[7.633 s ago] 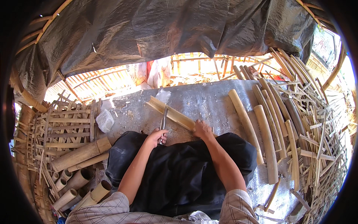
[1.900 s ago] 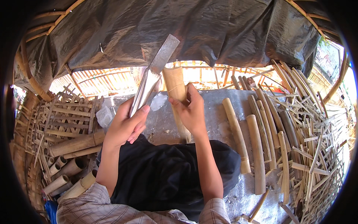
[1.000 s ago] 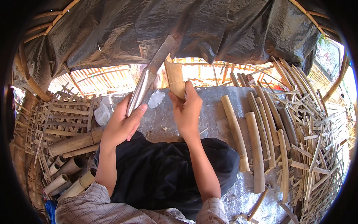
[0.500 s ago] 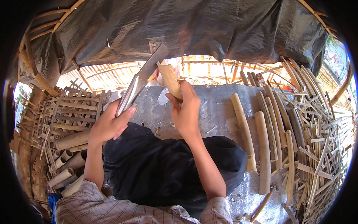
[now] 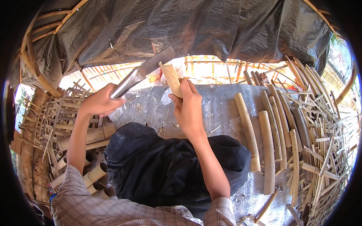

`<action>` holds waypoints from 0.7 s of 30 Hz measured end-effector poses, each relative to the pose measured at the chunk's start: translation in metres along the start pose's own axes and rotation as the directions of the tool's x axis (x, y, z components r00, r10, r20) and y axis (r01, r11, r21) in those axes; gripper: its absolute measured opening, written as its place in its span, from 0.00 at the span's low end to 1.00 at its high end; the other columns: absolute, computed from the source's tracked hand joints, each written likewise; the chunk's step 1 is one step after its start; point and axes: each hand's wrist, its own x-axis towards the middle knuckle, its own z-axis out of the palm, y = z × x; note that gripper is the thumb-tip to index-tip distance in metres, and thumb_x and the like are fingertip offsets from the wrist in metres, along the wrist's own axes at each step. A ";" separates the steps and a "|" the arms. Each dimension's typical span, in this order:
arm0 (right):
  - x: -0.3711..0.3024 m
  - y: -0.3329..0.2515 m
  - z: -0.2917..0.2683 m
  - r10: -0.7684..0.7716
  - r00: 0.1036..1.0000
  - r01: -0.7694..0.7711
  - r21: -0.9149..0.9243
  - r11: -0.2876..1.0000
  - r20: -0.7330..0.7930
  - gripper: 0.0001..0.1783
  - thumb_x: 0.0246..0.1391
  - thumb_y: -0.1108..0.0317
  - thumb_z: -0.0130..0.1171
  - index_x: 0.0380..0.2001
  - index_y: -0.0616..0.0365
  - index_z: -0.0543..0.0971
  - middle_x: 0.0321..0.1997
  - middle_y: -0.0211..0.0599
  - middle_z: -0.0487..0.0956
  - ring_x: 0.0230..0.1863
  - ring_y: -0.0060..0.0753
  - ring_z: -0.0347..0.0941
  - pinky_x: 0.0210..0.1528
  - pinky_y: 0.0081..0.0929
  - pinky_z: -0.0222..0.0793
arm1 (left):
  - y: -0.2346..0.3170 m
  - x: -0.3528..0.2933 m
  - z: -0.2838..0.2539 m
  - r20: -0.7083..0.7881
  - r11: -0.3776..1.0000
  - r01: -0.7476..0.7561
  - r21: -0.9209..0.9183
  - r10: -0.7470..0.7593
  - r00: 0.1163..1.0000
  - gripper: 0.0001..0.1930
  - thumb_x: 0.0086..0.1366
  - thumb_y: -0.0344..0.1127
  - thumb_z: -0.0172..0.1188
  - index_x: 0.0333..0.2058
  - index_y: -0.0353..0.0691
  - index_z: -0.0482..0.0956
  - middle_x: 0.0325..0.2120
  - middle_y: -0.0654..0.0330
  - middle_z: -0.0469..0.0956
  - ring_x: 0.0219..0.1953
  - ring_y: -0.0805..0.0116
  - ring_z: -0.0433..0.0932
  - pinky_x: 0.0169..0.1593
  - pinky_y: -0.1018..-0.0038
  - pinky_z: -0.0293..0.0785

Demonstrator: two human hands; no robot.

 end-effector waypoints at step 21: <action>0.000 -0.001 0.004 -0.023 0.998 0.019 -0.060 0.998 -0.064 0.18 0.52 0.82 0.66 0.45 0.70 0.72 0.41 0.58 0.77 0.40 0.71 0.74 0.37 0.35 0.73 | 0.042 0.033 -0.038 0.186 0.968 0.077 0.238 -0.123 0.975 0.18 0.61 0.27 0.57 0.48 0.31 0.63 0.12 0.64 0.66 0.10 0.73 0.66 0.13 0.72 0.61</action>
